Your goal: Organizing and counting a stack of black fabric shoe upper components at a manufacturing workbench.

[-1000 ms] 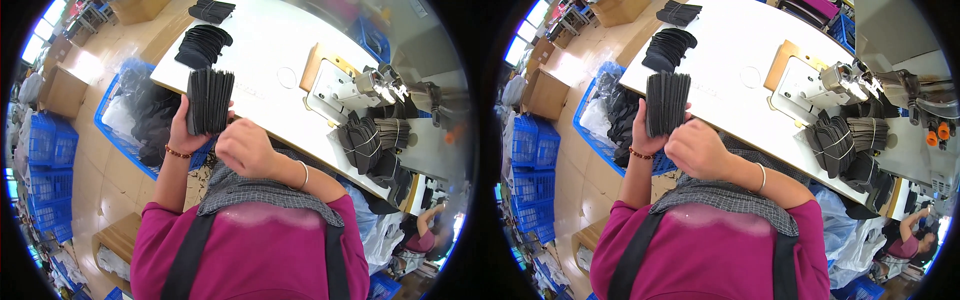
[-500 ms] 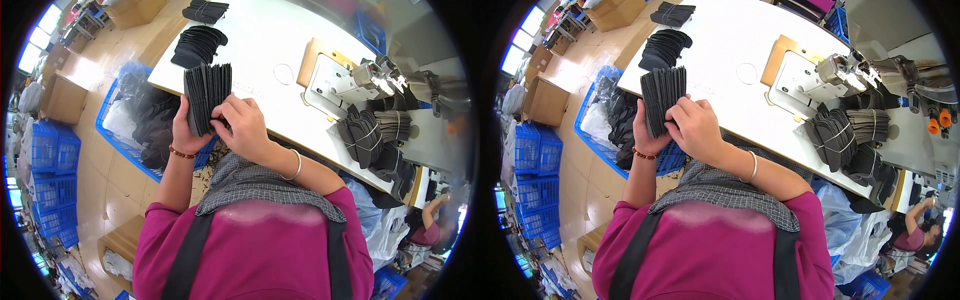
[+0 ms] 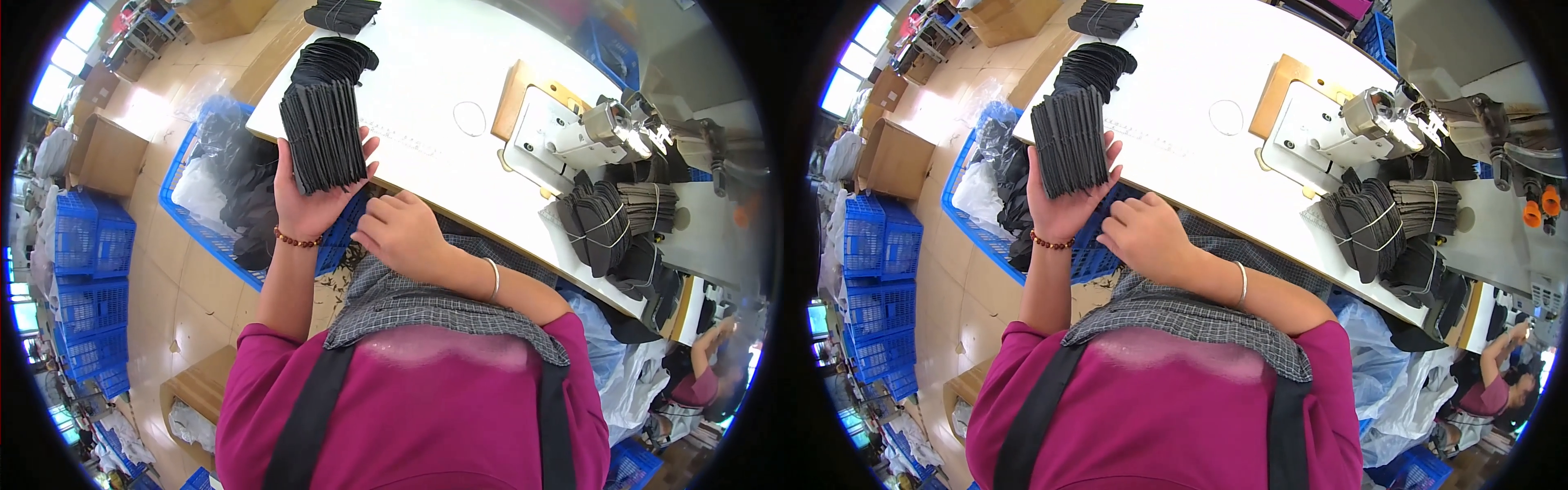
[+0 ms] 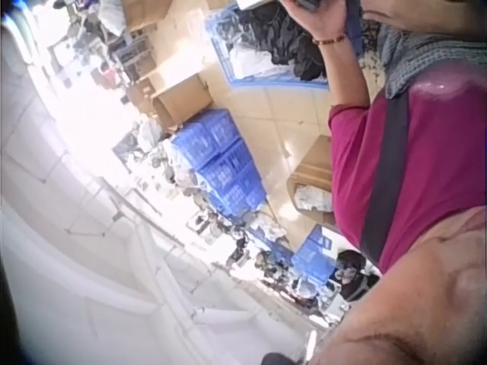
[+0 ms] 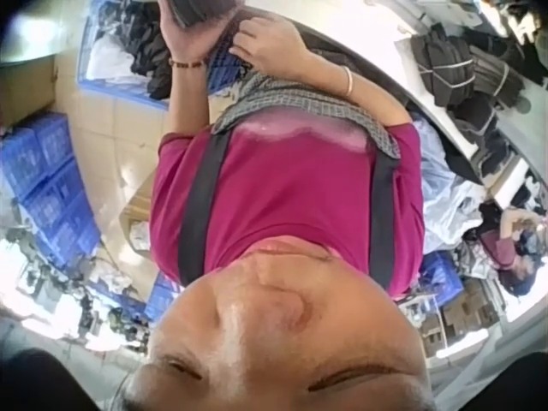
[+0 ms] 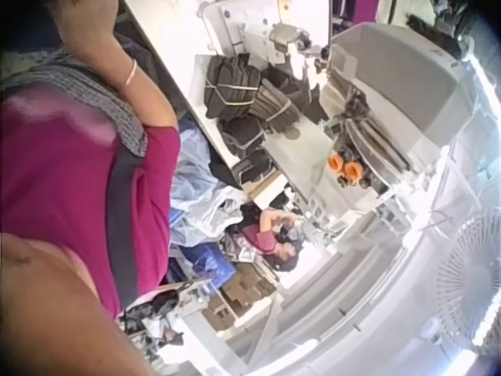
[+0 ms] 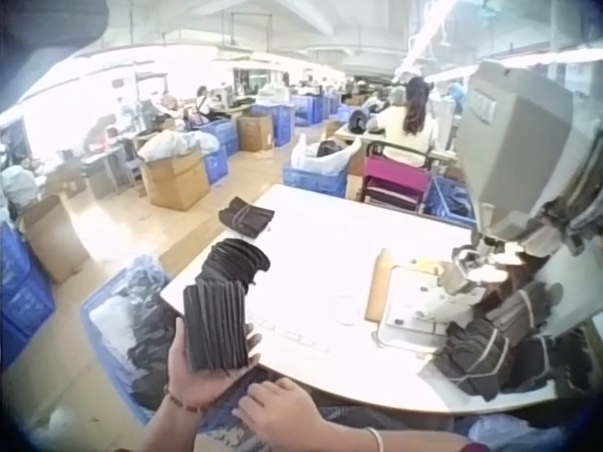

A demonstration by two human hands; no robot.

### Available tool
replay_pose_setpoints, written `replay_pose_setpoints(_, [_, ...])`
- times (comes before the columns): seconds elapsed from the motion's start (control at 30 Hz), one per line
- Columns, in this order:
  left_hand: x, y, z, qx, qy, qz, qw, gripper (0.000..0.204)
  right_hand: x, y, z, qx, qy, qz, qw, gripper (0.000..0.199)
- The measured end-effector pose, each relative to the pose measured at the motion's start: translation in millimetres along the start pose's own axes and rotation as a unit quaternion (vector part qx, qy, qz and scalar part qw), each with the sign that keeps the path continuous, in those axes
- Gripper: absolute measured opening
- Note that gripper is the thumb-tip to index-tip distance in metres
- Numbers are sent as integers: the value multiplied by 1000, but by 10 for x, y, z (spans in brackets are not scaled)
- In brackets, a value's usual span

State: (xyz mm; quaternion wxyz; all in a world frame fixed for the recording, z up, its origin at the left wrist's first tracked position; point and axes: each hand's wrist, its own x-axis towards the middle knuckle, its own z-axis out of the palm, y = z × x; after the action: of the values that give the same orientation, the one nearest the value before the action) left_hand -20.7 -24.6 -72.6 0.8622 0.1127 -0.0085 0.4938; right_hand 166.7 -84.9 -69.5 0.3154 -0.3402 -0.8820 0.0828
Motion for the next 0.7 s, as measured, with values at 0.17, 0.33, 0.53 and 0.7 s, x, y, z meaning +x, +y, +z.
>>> replay_pose_setpoints(0.17, [11,-98,26,38,15,33,999,90,178,5,-61,247,-1,260,934,16])
replay_pose_setpoints(0.33, [56,-232,-27,103,13,78,991,91,207,84,54,693,48,417,586,20])
replay_pose_setpoints(0.53, [72,-176,-53,97,41,86,991,92,66,84,144,609,20,358,708,16])
replay_pose_setpoints(0.7, [29,-34,-115,30,16,58,998,92,-194,77,231,206,-96,122,966,13])
